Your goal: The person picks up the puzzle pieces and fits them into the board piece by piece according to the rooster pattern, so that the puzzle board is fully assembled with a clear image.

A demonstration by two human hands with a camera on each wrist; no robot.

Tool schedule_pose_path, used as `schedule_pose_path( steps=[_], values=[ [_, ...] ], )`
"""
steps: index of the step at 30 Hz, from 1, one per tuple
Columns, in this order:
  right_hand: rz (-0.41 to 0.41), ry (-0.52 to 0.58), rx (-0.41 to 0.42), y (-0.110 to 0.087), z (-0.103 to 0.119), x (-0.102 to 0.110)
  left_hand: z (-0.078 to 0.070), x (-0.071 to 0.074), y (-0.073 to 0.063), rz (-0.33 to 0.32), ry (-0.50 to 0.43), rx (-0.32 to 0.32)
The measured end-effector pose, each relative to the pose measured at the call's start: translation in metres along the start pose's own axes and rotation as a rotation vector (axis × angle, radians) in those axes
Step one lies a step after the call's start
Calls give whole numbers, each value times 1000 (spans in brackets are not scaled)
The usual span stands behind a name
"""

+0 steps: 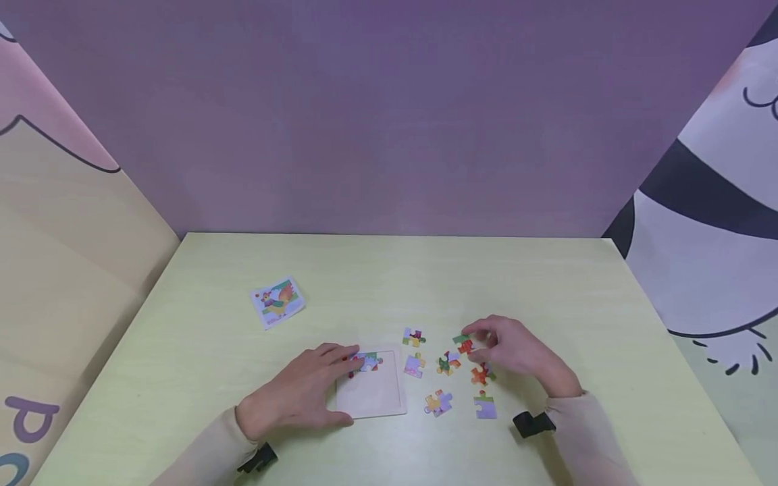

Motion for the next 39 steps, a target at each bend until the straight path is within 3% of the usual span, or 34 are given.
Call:
schedule_pose_path(
  steps=[17,25,32,39],
  values=[
    [-8,-11,-25,-1,2,3,-2,3,-1,-22,-18,-16],
    [-20,-8,-41,0,4,3,0,1,-1,-3,-17,-5],
    [-46,-31,-9,0,17,1,1,-1,0,3,-12,-4],
    [-16,1,27,4,36,-14,1,-1,0,0,-14,-5]
  ],
)
Point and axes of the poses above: each hand's wrist, its own y-axis towards the middle knuckle, its own x-axis out of the back of the hand, z = x × y, the point moved 8 cm from there along y, towards the middle knuckle, and after that the axes turned 10 degrees about y, right-handed, at the moved point
